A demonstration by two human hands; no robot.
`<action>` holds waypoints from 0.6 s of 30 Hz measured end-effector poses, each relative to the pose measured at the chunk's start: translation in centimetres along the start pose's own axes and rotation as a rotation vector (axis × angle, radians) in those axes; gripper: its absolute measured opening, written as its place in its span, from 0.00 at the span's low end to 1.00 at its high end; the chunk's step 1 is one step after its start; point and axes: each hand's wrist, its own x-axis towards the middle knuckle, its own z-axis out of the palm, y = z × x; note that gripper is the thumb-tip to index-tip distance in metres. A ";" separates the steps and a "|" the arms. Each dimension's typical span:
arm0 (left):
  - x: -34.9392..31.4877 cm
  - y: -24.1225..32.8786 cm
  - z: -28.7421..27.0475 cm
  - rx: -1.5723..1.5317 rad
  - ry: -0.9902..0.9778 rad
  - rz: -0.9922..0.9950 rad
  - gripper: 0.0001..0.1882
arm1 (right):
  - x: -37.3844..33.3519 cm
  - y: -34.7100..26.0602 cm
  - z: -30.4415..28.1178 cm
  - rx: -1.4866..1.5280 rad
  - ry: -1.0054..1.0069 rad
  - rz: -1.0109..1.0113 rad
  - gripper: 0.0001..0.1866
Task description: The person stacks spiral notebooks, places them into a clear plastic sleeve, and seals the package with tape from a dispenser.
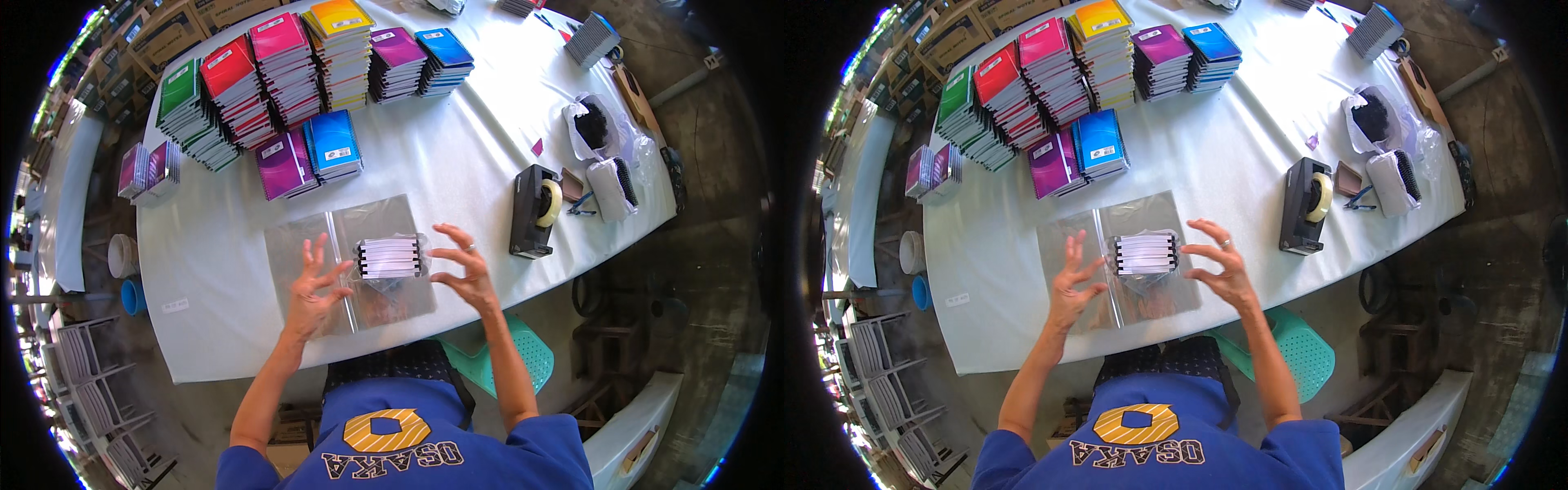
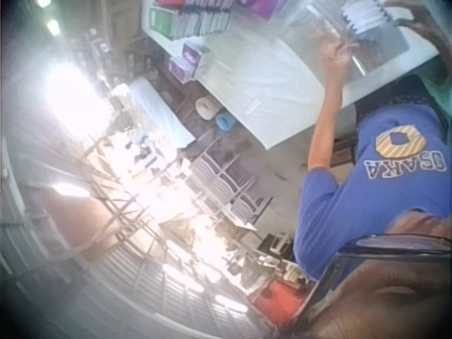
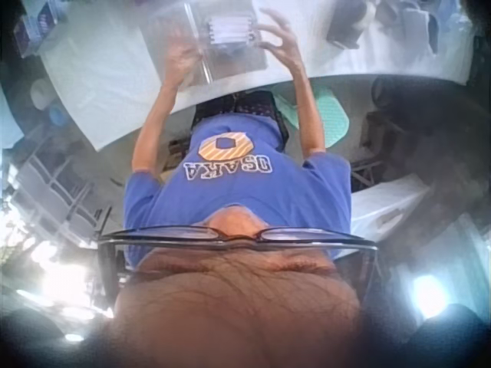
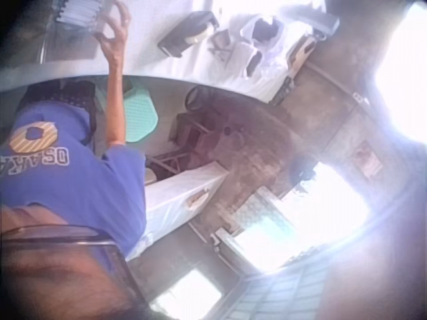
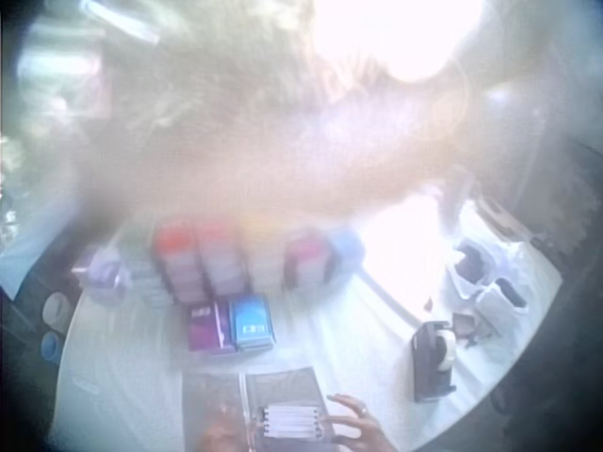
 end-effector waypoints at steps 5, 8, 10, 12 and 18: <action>1.3 -0.1 2.3 0.062 -0.040 0.112 0.33 | -0.3 1.2 3.9 0.020 -0.016 0.032 0.31; 2.1 0.3 2.1 0.145 -0.069 0.174 0.33 | -0.5 1.5 4.3 -0.029 -0.025 0.031 0.32; 2.6 -0.1 2.8 0.171 -0.088 0.190 0.33 | -0.6 1.4 4.7 -0.065 -0.038 0.016 0.31; 2.7 -0.4 2.9 0.201 -0.106 0.210 0.33 | -0.6 0.9 5.6 -0.027 0.011 0.031 0.35; 3.2 0.2 2.8 0.351 -0.038 0.331 0.34 | -0.7 0.2 7.0 0.011 0.117 0.027 0.36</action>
